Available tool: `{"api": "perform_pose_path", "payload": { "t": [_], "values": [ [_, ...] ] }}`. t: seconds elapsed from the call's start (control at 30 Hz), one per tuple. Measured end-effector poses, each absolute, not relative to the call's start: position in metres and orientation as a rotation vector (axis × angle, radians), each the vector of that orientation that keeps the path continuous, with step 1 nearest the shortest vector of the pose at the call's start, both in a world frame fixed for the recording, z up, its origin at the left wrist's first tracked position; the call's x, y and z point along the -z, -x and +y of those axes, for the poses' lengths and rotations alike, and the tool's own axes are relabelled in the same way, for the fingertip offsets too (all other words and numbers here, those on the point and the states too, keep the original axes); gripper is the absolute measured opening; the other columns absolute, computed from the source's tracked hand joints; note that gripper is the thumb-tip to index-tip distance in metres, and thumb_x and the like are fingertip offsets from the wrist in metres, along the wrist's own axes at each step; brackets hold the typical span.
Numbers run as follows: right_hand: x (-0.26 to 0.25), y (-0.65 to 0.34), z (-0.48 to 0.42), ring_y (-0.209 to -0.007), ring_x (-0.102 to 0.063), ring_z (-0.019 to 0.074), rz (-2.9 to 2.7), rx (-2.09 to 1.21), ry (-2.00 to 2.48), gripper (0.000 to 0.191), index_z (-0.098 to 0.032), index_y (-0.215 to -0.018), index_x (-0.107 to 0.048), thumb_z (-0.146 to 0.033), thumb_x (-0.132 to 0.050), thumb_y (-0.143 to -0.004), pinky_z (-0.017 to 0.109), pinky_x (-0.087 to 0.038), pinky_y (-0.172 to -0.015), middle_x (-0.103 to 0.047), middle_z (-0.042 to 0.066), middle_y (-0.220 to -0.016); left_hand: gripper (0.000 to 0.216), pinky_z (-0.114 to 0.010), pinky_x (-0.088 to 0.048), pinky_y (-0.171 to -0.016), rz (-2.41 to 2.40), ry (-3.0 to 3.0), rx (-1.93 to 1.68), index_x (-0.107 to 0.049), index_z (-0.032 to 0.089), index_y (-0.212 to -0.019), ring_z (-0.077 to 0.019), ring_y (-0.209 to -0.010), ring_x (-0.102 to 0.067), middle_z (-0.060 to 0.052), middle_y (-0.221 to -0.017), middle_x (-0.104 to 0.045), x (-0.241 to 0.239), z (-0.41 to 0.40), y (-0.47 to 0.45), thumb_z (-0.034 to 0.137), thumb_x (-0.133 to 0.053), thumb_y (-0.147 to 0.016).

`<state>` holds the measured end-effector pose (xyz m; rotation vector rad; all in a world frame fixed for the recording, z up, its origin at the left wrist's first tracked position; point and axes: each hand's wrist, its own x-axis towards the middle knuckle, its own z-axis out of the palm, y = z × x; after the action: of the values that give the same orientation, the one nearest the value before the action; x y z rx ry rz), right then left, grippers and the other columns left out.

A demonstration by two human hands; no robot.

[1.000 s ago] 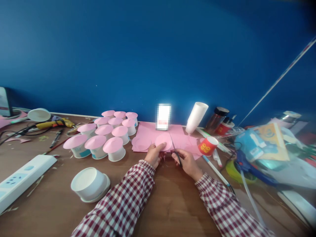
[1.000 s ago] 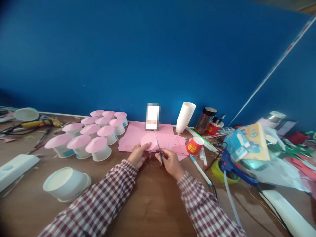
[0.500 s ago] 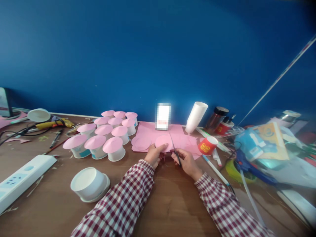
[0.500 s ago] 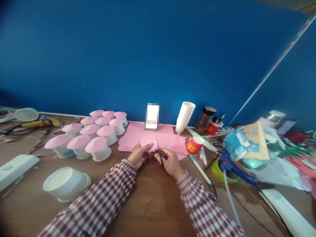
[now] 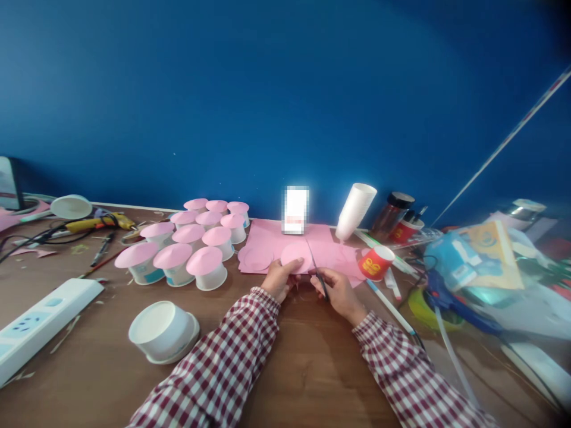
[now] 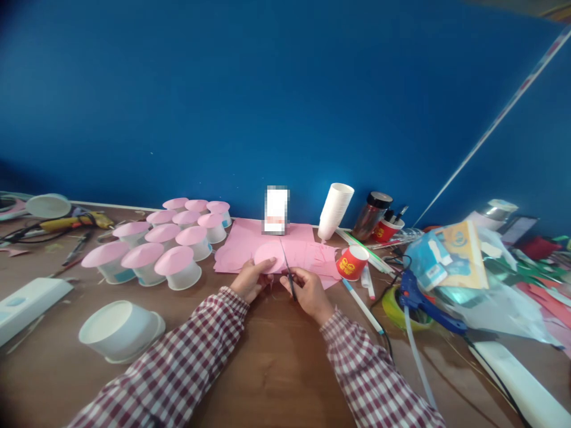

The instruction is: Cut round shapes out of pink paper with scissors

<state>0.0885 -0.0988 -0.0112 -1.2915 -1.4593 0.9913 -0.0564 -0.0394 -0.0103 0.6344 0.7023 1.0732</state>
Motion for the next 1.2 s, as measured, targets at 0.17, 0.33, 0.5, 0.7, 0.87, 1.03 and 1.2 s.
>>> {"api": "perform_pose_path", "payload": {
  "t": [0.17, 0.33, 0.5, 0.7, 0.87, 1.03, 1.2],
  "values": [
    [0.0111, -0.0891, -0.0993, -0.048, -0.046, 0.0097, -1.462, -0.99, 1.299, 0.035, -0.014, -0.094, -0.063, -0.045, -0.061, -0.079, 0.022, -0.04, -0.045, -0.048, -0.004, -0.055, 0.027, -0.016, -0.04, -0.04, 0.706, -0.633, -1.074, -0.061, 0.009, -0.079, -0.0077, -0.051, -0.052, -0.005, -0.068, -0.062, 0.0099, -0.0397, 0.0565, 0.019, -0.077, -0.059],
    [0.0099, -0.0889, -0.0998, -0.047, -0.046, 0.0098, -1.468, -0.977, 1.31, 0.036, -0.014, -0.094, -0.063, -0.046, -0.06, -0.079, 0.022, -0.041, -0.044, -0.049, -0.004, -0.055, 0.029, -0.016, -0.04, -0.04, 0.694, -0.627, -1.079, -0.061, 0.009, -0.08, -0.0076, -0.053, -0.052, -0.005, -0.07, -0.063, 0.0114, -0.039, 0.0564, 0.019, -0.078, -0.058],
    [0.0073, -0.0882, -0.1007, -0.047, -0.046, 0.0097, -1.481, -0.958, 1.332, 0.036, -0.013, -0.094, -0.063, -0.045, -0.06, -0.079, 0.022, -0.04, -0.044, -0.049, -0.004, -0.055, 0.03, -0.016, -0.04, -0.04, 0.707, -0.622, -1.079, -0.061, 0.009, -0.08, -0.0068, -0.051, -0.052, -0.004, -0.069, -0.062, 0.0119, -0.0388, 0.0561, 0.02, -0.078, -0.058],
    [0.0077, -0.0885, -0.1006, -0.047, -0.046, 0.01, -1.494, -0.931, 1.333, 0.036, -0.013, -0.093, -0.064, -0.046, -0.06, -0.079, 0.022, -0.04, -0.043, -0.049, -0.003, -0.054, 0.03, -0.017, -0.039, -0.039, 0.72, -0.62, -1.088, -0.061, 0.01, -0.079, -0.0063, -0.048, -0.05, -0.003, -0.067, -0.061, 0.0101, -0.0399, 0.056, 0.02, -0.078, -0.057],
    [0.0072, -0.0878, -0.1006, -0.047, -0.046, 0.01, -1.482, -0.947, 1.324, 0.036, -0.014, -0.093, -0.064, -0.046, -0.06, -0.078, 0.022, -0.04, -0.043, -0.049, -0.004, -0.053, 0.03, -0.016, -0.04, -0.04, 0.732, -0.607, -1.084, -0.06, 0.01, -0.079, -0.0059, -0.049, -0.05, -0.003, -0.066, -0.061, 0.0103, -0.04, 0.0566, 0.021, -0.078, -0.058],
    [0.0065, -0.0877, -0.1011, -0.047, -0.046, 0.0094, -1.478, -0.949, 1.338, 0.036, -0.013, -0.094, -0.064, -0.045, -0.06, -0.078, 0.021, -0.039, -0.043, -0.049, -0.004, -0.054, 0.03, -0.015, -0.04, -0.039, 0.725, -0.607, -1.085, -0.061, 0.01, -0.079, -0.0058, -0.049, -0.05, -0.003, -0.067, -0.061, 0.0092, -0.0404, 0.0565, 0.02, -0.079, -0.058],
    [0.0065, -0.0877, -0.1014, -0.047, -0.045, 0.0096, -1.477, -0.957, 1.332, 0.035, -0.013, -0.093, -0.064, -0.045, -0.06, -0.079, 0.022, -0.039, -0.044, -0.048, -0.004, -0.054, 0.028, -0.015, -0.041, -0.039, 0.75, -0.597, -1.075, -0.059, 0.01, -0.075, -0.0047, -0.045, -0.048, -0.001, -0.062, -0.057, 0.0045, -0.0426, 0.0571, 0.021, -0.078, -0.059]
  ]
}}
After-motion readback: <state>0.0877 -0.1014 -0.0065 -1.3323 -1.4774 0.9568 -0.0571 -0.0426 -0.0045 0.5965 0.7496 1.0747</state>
